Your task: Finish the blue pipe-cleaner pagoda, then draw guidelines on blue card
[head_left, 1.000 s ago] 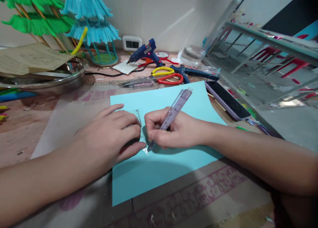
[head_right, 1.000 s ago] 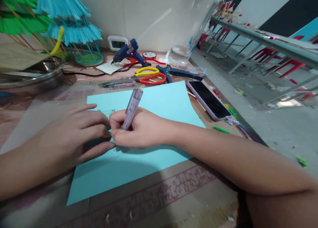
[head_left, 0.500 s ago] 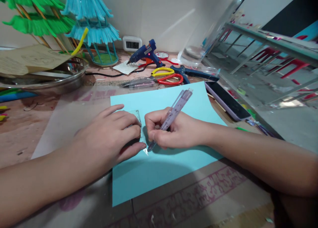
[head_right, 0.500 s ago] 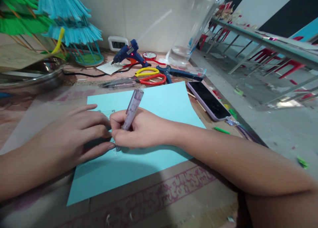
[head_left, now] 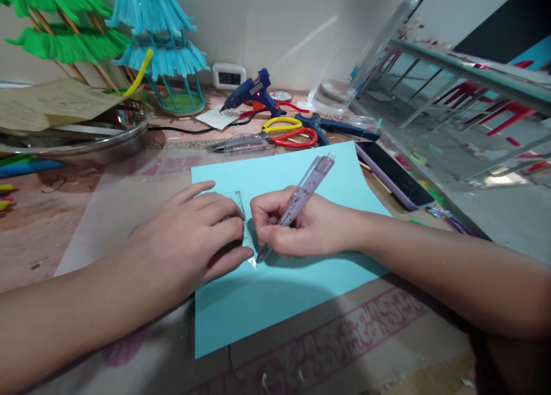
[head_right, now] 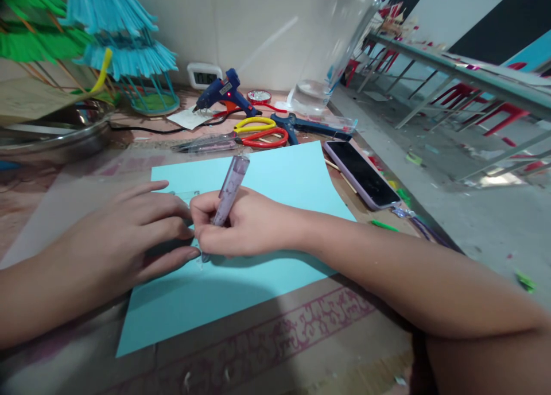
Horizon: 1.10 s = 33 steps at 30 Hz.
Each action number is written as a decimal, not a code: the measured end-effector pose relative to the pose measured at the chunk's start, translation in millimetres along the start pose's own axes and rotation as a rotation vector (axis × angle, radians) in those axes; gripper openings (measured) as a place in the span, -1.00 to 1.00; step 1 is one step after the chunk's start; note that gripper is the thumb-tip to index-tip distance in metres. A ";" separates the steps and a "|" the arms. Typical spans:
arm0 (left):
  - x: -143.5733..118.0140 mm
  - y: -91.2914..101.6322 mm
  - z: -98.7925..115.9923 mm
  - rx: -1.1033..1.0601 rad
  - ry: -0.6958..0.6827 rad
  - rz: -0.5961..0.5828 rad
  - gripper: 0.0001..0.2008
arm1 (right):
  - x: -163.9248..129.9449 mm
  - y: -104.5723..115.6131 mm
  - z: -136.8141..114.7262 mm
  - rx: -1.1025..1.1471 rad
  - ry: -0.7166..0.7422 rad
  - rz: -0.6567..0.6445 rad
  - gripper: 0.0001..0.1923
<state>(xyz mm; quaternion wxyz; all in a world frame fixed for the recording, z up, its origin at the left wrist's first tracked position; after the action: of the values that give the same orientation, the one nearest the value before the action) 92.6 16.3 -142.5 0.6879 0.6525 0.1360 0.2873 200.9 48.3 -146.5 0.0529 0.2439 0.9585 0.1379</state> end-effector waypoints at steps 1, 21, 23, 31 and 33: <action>-0.1 -0.3 -0.3 -0.001 -0.005 0.006 -0.78 | 0.1 0.4 0.9 0.012 -0.009 0.002 -0.87; -21.5 7.9 -36.8 0.112 0.173 -0.100 -0.43 | 8.0 31.9 27.3 0.420 -0.028 0.256 -0.82; -23.0 5.5 -33.8 0.166 0.180 -0.119 -0.39 | 6.5 32.0 21.3 0.358 -0.027 0.255 -0.80; -20.1 -0.9 -35.4 0.142 0.178 -0.094 -0.61 | -11.2 59.0 -14.8 -0.589 -0.050 0.321 -0.74; -24.0 -3.0 -45.0 0.074 0.198 -0.032 -0.72 | -13.2 70.0 -12.0 -0.715 -0.086 0.366 -0.79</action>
<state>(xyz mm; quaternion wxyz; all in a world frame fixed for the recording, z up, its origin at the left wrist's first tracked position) 48.9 39.4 -154.9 0.6513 0.6435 0.2240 0.3340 242.2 98.0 -114.3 0.1490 0.3823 0.7877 0.4596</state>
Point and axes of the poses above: each hand's wrist, its own x-axis towards the middle knuckle, its own y-axis out of the back of the hand, z = x × y, the point moved 7 cm from there along x, towards the middle knuckle, and after that the axes turned 6 degrees about -z, right-handed, at the moved point
